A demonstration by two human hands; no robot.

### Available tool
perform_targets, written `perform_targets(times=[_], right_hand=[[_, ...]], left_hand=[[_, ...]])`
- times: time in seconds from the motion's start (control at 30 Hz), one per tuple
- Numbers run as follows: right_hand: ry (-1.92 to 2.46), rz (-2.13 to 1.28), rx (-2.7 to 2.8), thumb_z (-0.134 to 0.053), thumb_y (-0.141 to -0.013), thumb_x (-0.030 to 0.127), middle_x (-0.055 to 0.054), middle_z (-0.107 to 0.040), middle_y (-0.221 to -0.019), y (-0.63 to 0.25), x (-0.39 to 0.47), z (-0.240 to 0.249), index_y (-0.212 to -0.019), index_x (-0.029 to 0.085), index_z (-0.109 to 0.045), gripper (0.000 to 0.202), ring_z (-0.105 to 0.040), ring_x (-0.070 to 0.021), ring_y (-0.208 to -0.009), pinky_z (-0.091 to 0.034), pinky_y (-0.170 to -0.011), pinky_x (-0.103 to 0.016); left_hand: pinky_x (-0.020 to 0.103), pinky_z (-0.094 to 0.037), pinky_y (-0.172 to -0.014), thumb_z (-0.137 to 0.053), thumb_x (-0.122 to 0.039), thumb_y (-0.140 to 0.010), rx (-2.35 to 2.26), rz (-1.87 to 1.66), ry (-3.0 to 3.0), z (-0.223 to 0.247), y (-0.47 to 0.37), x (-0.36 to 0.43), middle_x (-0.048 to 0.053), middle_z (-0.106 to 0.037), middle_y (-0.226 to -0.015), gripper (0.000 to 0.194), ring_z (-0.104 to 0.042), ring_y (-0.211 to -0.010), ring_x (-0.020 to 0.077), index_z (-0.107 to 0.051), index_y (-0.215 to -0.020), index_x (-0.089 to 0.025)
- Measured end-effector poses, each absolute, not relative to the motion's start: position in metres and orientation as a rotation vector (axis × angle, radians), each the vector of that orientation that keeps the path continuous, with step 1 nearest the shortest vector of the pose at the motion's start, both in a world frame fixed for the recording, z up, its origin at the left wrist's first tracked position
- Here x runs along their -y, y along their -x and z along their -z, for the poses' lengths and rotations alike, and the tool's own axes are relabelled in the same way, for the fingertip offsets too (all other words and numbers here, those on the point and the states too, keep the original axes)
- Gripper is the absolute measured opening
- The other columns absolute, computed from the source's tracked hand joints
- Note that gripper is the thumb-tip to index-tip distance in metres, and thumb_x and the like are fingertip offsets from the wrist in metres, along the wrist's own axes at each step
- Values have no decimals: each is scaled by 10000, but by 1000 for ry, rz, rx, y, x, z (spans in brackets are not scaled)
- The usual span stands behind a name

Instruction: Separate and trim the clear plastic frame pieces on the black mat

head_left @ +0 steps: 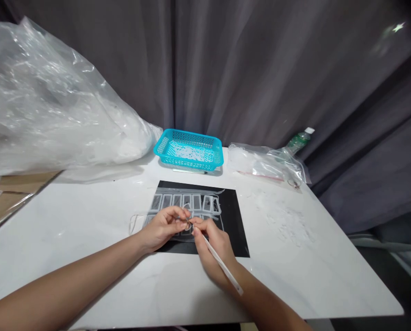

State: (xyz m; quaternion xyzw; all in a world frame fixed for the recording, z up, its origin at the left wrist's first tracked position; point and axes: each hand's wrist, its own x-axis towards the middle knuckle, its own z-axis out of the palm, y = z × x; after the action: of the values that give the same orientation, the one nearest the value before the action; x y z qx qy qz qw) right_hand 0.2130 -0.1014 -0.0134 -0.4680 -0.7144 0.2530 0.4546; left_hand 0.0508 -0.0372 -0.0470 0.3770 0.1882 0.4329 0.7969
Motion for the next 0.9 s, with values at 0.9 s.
perform_targets(times=[0.9], right_hand=[[1194,-905,1263,-409,-933,462,-104,-669,-1108,-224,81,24,-1040,217,-520,290,-670,-195,-959,-535,-749,-290]], left_hand=[[169,-426,-644,-769,-162,-732,-275,-809,-720,40,-47,39,-24,-611,-938,334,-575,-667,46,-584,-999,-239]])
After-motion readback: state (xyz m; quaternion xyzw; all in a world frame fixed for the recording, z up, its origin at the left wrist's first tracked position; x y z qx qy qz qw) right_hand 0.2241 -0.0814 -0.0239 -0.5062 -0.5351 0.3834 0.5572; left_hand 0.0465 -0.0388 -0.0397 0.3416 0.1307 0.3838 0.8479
